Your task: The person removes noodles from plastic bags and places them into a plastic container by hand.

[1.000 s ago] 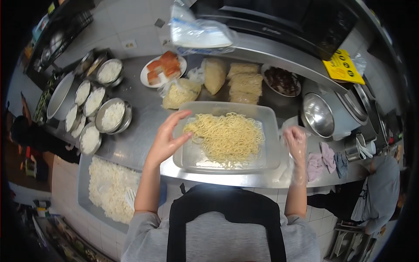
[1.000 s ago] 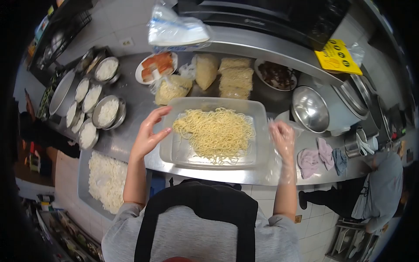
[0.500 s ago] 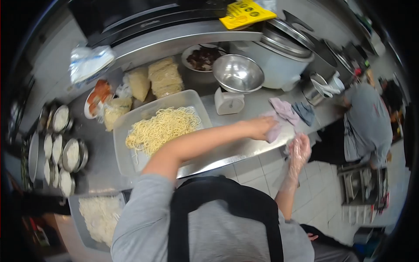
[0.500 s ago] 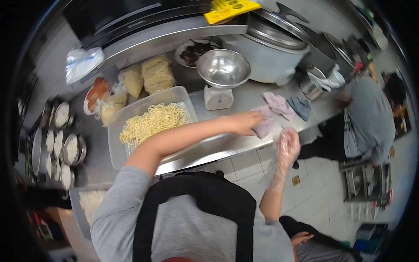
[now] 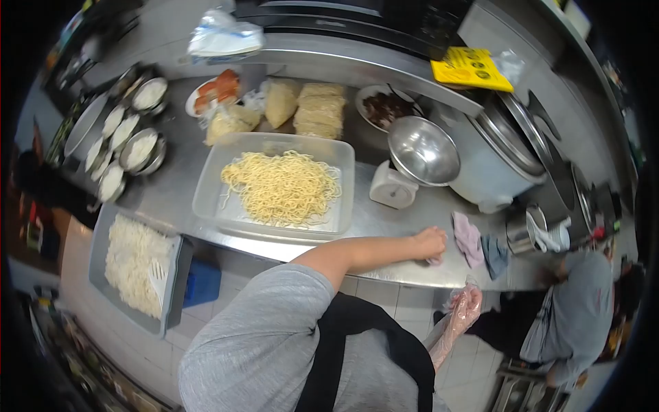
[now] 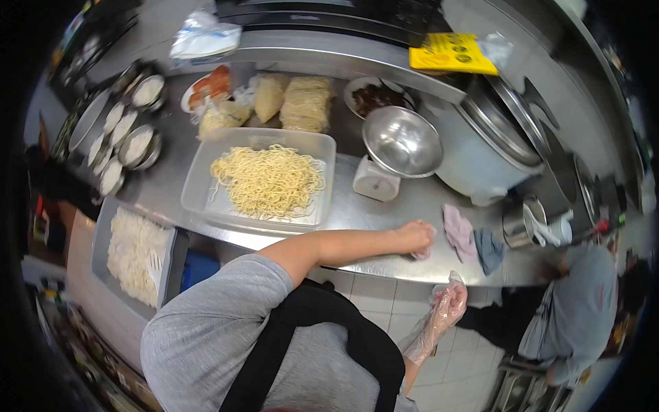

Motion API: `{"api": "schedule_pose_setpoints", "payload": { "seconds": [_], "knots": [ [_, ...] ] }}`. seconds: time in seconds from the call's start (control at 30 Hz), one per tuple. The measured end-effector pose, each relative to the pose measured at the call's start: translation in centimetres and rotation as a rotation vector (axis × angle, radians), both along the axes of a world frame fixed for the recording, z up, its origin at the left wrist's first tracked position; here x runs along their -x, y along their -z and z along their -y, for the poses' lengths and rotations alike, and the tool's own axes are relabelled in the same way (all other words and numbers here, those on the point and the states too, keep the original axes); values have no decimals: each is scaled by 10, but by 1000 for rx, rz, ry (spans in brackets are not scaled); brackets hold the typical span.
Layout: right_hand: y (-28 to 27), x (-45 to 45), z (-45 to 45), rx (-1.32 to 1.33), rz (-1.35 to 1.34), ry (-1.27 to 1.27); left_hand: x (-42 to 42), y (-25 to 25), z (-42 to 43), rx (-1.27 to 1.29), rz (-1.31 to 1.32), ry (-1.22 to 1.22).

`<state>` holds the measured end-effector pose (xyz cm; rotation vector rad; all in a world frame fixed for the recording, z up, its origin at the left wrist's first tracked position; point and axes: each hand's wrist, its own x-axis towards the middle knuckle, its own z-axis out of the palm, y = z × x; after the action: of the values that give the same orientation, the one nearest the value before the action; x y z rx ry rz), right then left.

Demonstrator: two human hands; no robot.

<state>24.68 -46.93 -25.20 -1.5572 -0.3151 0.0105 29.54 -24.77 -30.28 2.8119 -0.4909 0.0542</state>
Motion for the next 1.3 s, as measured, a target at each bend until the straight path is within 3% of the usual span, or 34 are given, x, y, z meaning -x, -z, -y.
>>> {"api": "schedule_pose_setpoints", "payload": {
  "seconds": [0.03, 0.1, 0.17, 0.23, 0.3, 0.37, 0.47, 0.5, 0.53, 0.57, 0.63, 0.7, 0.8, 0.87, 0.9, 0.97, 1.03, 1.1, 1.2, 1.3],
  "knots": [
    [1, -8, -10, -2, 4, -42, 15, -9, 1, -2, 4, -42],
    [2, -20, -31, -105, 27, -128, 57, -28, 4, 50, 317, -124],
    [2, -31, -52, -145, 35, -186, 84, -41, -9, 213, 102, -21],
    [-11, -32, -75, -90, 97, -137, 136, -105, -49, 302, -136, 154],
    [-34, -22, -95, -114, 142, -202, 190, -164, -105, 486, -79, 122],
    [-55, -10, -115, -93, 170, -337, 254, -236, -159, 484, 44, -230],
    [-72, 12, -159, -99, 254, -517, 314, -289, -247, 72, 574, -709],
    [-74, 19, -172, -133, 283, -640, 327, -303, -266, -116, 577, -870],
    [-79, 29, -187, -141, 284, -650, 336, -305, -298, -331, 528, -903],
    [-83, 40, -202, -86, 331, -709, 340, -303, -319, -338, 528, -916],
    [-92, 65, -225, -34, 384, -798, 339, -295, -352, -785, 536, -794],
    [-100, 92, -245, -77, 393, -879, 331, -281, -386, -1025, 623, -712],
    [-102, 114, -267, -102, 463, -949, 330, -293, -369, -1024, 501, -874],
    [-108, 124, -281, -87, 526, -958, 327, -315, -351, -914, 228, -919],
    [-112, 128, -289, -71, 585, -964, 324, -316, -355, -911, 237, -893],
    [-127, 138, -311, -63, 671, -939, 322, -318, -369, -827, 533, -791],
    [-140, 146, -329, -46, 754, -912, 323, -328, -369, -739, 487, -783],
    [-152, 152, -345, -69, 785, -959, 323, -341, -373, -485, 280, -809],
    [-171, 169, -357, -93, 756, -994, 320, -355, -384, -435, 163, -777],
    [-174, 182, -376, -98, 728, -983, 322, -359, -390, -453, 345, -730]
  ]
}}
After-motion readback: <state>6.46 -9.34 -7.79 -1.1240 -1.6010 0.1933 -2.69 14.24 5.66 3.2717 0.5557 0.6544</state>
